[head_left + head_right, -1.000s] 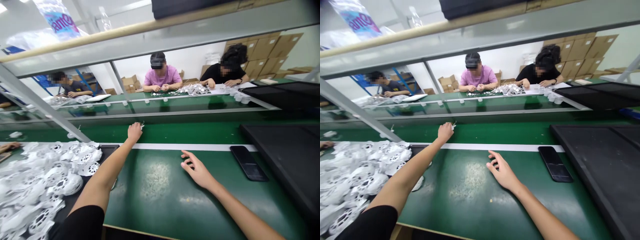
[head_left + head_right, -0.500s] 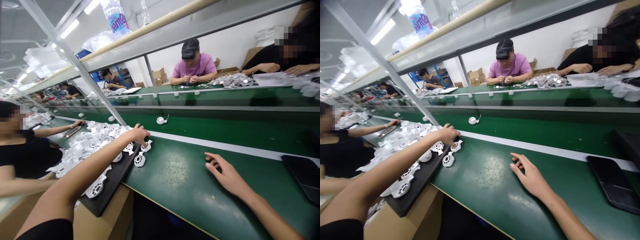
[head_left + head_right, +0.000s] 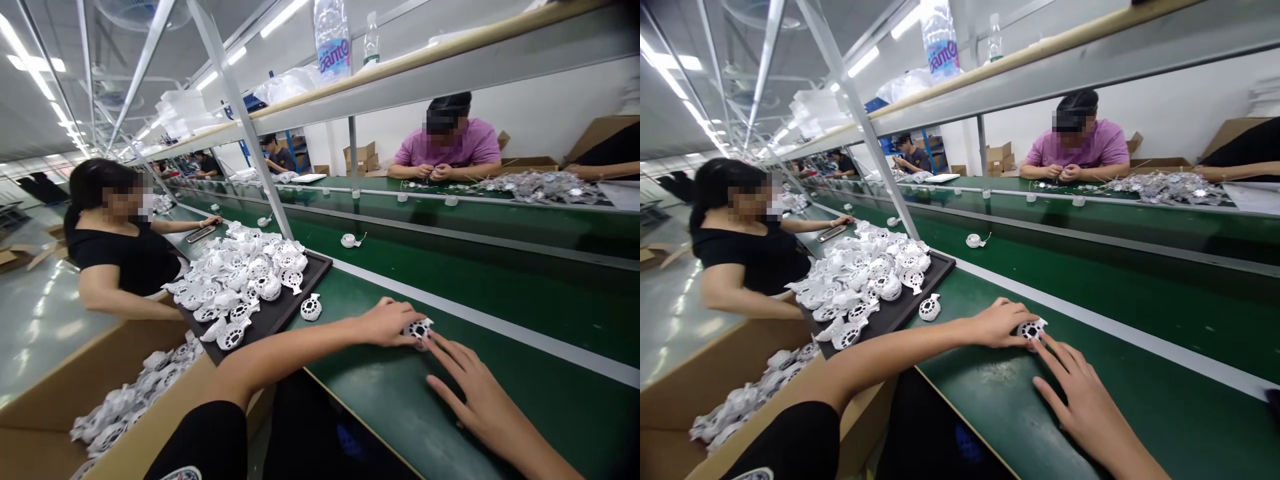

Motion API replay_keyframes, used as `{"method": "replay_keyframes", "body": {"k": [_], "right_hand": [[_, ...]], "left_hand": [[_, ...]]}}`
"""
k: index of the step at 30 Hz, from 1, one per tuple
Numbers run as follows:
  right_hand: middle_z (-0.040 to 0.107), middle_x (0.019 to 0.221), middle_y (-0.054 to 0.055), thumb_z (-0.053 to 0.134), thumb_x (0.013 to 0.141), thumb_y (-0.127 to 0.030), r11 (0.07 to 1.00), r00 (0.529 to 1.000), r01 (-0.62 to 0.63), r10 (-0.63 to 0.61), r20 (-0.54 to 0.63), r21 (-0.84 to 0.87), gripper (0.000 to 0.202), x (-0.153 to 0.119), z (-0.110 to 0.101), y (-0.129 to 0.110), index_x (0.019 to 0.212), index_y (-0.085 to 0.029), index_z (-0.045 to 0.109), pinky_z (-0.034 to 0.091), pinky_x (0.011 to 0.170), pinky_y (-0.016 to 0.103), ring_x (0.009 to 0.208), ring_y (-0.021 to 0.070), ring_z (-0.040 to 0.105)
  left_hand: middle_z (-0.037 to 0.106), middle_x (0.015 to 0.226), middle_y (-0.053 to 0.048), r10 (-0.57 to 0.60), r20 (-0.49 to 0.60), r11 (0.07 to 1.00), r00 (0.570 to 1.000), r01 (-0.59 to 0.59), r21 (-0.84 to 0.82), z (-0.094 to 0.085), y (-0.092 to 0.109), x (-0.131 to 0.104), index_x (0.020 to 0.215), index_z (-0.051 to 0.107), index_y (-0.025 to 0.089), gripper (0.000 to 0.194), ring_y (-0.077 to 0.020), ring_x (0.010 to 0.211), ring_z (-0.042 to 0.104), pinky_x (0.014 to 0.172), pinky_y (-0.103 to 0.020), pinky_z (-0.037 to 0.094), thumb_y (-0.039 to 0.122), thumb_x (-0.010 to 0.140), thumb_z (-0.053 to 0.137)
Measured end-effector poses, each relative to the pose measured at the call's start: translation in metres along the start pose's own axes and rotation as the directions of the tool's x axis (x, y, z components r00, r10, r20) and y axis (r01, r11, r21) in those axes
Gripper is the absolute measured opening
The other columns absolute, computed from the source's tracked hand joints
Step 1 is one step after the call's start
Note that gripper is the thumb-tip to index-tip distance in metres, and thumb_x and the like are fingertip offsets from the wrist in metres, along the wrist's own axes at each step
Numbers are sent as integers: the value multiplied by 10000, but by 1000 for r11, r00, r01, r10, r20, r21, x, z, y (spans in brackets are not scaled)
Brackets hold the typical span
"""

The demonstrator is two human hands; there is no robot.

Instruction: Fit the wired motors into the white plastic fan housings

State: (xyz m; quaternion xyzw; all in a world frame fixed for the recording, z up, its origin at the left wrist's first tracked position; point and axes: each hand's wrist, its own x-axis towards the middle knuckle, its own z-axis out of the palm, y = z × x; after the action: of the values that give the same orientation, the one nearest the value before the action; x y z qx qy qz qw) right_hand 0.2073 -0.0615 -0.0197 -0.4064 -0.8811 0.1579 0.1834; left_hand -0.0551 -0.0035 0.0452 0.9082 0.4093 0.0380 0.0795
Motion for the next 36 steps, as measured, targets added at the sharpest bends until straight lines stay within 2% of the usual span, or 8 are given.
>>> {"method": "replay_keyframes", "body": {"k": [4, 7, 10, 14, 21, 26, 31, 36], "right_hand": [[392, 1689, -2, 481, 1052, -555, 999, 999, 5, -3, 43, -33, 542, -1, 4, 1, 1580, -451, 418, 526, 1096, 604, 1483, 360, 458], [448, 1652, 16, 486, 1051, -551, 1000, 1000, -26, 26, 17, -6, 467, 0, 1, 2, 1497, -419, 528, 533, 1085, 592, 1465, 358, 481], [546, 1559, 49, 488, 1050, -546, 997, 997, -75, 76, -28, 28, 392, 3, -2, 3, 1375, -374, 623, 565, 1046, 544, 1401, 347, 547], [581, 1495, 78, 490, 1047, -549, 994, 993, -99, 102, -66, 54, 373, 5, -2, 10, 1317, -343, 647, 596, 992, 499, 1320, 336, 609], [580, 1481, 84, 512, 1038, -543, 994, 995, -72, 77, -60, 83, 380, 3, 1, 18, 1339, -343, 629, 610, 979, 485, 1317, 339, 615], [563, 1498, 93, 536, 1025, -551, 983, 992, -114, 121, -42, 141, 398, 2, 3, 19, 1349, -332, 611, 639, 927, 434, 1293, 330, 639], [562, 1502, 86, 544, 1012, -573, 975, 986, -149, 158, -50, 163, 405, 3, 8, 23, 1327, -332, 627, 653, 904, 411, 1309, 337, 630], [548, 1515, 80, 532, 1014, -587, 970, 983, -167, 178, -47, 175, 435, 3, 7, 17, 1374, -354, 611, 665, 891, 413, 1321, 342, 620]], "left_hand": [[614, 1390, -139, -44, -130, 981, 991, 67, 181, -14, -2, -51, 1538, 448, 215, 654, -295, 1266, 571, 1088, -439, 373, 570, 1006, 582], [630, 1287, -182, -336, -123, 841, 934, 356, 408, -38, -40, -117, 1356, 617, 174, 575, -392, 1244, 545, 1113, -568, 336, 502, 902, 749], [677, 1110, -164, -398, -67, 817, 915, 387, 427, -47, -77, -159, 1163, 713, 145, 387, -383, 1123, 606, 1060, -563, 396, 350, 852, 818], [651, 1249, -113, -351, -13, 863, 936, 328, 385, -36, -105, -142, 1314, 664, 202, 392, -270, 1102, 634, 946, -375, 476, 285, 935, 721], [611, 1345, -131, -389, -101, 839, 915, 398, 371, -38, -142, -81, 1373, 624, 209, 420, -300, 1213, 583, 966, -398, 463, 269, 957, 635], [589, 1386, -148, -441, -163, 793, 883, 468, 389, -64, -159, -121, 1405, 578, 216, 472, -326, 1281, 525, 1048, -451, 404, 221, 934, 593], [690, 1176, -128, -516, -127, 761, 847, 522, 385, -93, -183, -176, 1107, 701, 218, 348, -344, 1220, 554, 1060, -499, 379, 90, 791, 632], [693, 1081, -103, -487, -139, 814, 862, 506, 284, -110, -187, -189, 948, 684, 211, 128, -292, 1122, 606, 1000, -412, 445, 193, 843, 614]]}}
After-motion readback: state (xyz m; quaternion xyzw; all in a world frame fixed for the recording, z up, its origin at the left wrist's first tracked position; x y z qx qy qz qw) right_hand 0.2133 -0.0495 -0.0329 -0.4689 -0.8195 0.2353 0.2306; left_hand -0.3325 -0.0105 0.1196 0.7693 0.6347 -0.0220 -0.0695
